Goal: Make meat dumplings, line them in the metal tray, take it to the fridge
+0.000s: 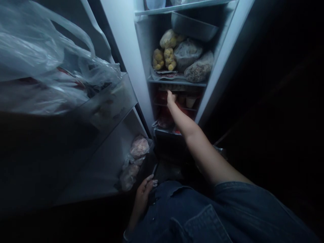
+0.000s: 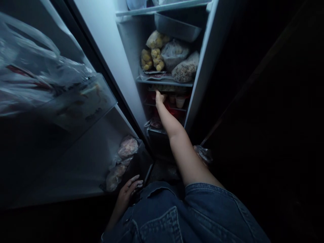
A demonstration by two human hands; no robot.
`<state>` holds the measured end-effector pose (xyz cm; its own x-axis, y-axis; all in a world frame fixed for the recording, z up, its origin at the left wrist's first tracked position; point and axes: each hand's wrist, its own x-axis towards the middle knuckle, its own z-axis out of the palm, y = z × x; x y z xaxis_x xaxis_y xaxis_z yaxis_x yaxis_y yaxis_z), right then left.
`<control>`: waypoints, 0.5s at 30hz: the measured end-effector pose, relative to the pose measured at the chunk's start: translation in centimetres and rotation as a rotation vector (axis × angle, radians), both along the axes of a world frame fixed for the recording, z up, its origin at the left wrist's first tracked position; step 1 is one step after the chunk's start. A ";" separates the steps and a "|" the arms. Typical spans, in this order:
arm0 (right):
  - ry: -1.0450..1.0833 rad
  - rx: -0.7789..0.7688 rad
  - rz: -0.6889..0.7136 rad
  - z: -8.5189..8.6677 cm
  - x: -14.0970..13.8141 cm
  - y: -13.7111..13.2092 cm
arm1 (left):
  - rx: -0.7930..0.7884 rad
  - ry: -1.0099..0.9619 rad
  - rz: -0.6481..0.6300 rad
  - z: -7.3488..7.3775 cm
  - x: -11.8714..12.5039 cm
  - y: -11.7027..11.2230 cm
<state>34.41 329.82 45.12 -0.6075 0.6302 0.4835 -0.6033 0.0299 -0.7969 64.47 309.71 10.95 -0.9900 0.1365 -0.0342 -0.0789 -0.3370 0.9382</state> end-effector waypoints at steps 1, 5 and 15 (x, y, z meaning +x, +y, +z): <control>-0.001 -0.033 0.006 0.1 0.2 0.0 | 0.001 -0.003 0.001 0.1 0.0 0.0; -0.006 -0.125 0.077 0.3 0.7 -0.6 | 0.005 -0.009 -0.004 0.6 0.0 0.0; 0.070 -0.244 0.113 0.2 0.7 -4.2 | -0.007 0.005 0.017 0.4 0.0 -0.7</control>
